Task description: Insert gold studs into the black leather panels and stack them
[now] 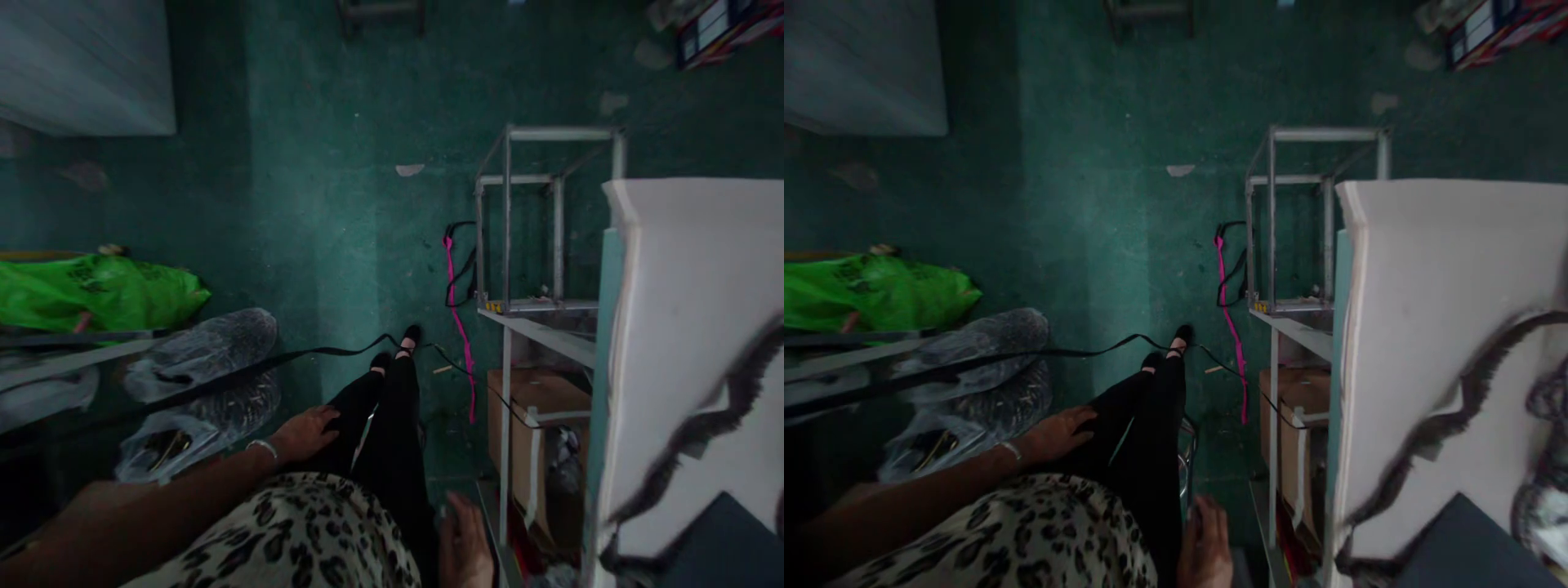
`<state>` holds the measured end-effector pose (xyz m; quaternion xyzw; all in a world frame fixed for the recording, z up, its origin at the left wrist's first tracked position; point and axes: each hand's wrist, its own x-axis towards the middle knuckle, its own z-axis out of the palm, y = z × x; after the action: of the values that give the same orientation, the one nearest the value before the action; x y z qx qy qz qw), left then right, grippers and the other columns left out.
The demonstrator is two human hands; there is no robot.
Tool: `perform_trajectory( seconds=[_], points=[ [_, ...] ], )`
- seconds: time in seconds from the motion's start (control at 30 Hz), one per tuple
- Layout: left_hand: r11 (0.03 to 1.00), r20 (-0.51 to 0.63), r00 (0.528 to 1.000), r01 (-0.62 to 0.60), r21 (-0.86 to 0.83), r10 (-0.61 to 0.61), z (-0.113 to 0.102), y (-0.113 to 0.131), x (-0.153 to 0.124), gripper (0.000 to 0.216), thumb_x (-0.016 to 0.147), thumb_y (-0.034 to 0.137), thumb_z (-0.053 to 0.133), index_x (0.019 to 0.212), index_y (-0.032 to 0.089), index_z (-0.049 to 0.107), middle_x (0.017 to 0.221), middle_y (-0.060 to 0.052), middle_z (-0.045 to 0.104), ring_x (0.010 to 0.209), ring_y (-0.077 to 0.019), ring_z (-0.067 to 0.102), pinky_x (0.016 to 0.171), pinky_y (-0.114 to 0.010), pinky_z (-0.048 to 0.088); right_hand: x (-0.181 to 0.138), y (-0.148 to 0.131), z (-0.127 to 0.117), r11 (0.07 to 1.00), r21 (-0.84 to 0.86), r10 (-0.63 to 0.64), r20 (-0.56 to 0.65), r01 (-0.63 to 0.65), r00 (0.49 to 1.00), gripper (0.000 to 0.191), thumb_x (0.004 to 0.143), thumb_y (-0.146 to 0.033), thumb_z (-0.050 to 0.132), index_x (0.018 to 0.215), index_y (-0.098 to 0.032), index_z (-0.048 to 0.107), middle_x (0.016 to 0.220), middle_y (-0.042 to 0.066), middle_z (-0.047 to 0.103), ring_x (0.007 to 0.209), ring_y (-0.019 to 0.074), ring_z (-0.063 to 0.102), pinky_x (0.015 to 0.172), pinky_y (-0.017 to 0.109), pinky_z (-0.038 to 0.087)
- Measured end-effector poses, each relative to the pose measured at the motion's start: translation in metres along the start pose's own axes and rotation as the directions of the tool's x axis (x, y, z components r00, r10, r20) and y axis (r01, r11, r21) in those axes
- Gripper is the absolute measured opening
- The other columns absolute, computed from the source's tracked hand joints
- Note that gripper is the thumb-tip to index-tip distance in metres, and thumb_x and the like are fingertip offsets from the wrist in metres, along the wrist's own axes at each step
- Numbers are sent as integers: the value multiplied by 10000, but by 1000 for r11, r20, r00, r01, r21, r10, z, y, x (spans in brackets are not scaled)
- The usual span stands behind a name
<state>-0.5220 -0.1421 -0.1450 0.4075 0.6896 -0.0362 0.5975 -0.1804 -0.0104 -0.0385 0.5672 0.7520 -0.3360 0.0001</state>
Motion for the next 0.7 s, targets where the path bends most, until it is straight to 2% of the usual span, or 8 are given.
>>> perform_trajectory(
  seconds=[0.13,0.27,0.33,0.43,0.53,0.63,0.7],
  points=[
    [997,-83,994,68,24,-66,-54,5,24,388,950,377,609,1275,165,583,1327,-117,598,1207,-276,585,1034,-535,473,76,-18,43,993,84,76,97,-85,992,382,935,-414,442,1070,-175,708,1035,138,743,968,246,714,866,380,571],
    [990,-236,967,114,81,-92,-118,9,59,468,968,365,497,1371,132,541,1454,-173,519,1359,-307,474,1146,-507,364,174,-9,91,981,59,179,92,-185,980,403,893,-388,458,1082,-134,707,1042,152,746,987,262,708,913,412,548],
    [986,-267,959,124,107,-92,-143,7,80,502,931,351,490,1367,113,563,1455,-189,522,1349,-325,488,1129,-478,395,222,-5,124,973,35,222,104,-227,969,372,902,-358,473,1094,-138,705,1084,147,738,1034,257,693,950,412,530],
    [981,-285,955,132,144,-87,-172,0,112,513,855,325,543,1325,132,617,1481,-194,496,1336,-393,488,1077,-550,427,291,-1,172,961,-25,276,126,-275,953,281,937,-331,558,1095,-139,689,1121,123,717,1061,243,673,975,440,513],
    [978,-315,947,121,172,-62,-198,-13,138,483,849,328,546,1301,191,646,1544,-139,433,1390,-436,398,1085,-629,373,359,4,212,951,-98,306,143,-294,941,280,950,-351,627,1142,-147,652,1167,90,679,1070,232,653,958,467,519],
    [970,-350,937,71,232,15,-222,-33,151,443,857,364,545,1274,275,664,1525,-55,477,1375,-409,424,1072,-609,393,429,17,246,940,-164,323,142,-300,936,305,960,-346,621,1205,-163,622,1242,93,634,1111,242,626,960,477,519],
    [978,-408,913,54,200,33,-232,-45,156,415,832,414,586,1233,354,677,1490,19,522,1350,-364,469,1074,-568,411,475,31,268,930,-202,338,137,-308,931,317,959,-337,624,1225,-166,610,1265,95,617,1125,248,616,956,481,522]
  ],
)
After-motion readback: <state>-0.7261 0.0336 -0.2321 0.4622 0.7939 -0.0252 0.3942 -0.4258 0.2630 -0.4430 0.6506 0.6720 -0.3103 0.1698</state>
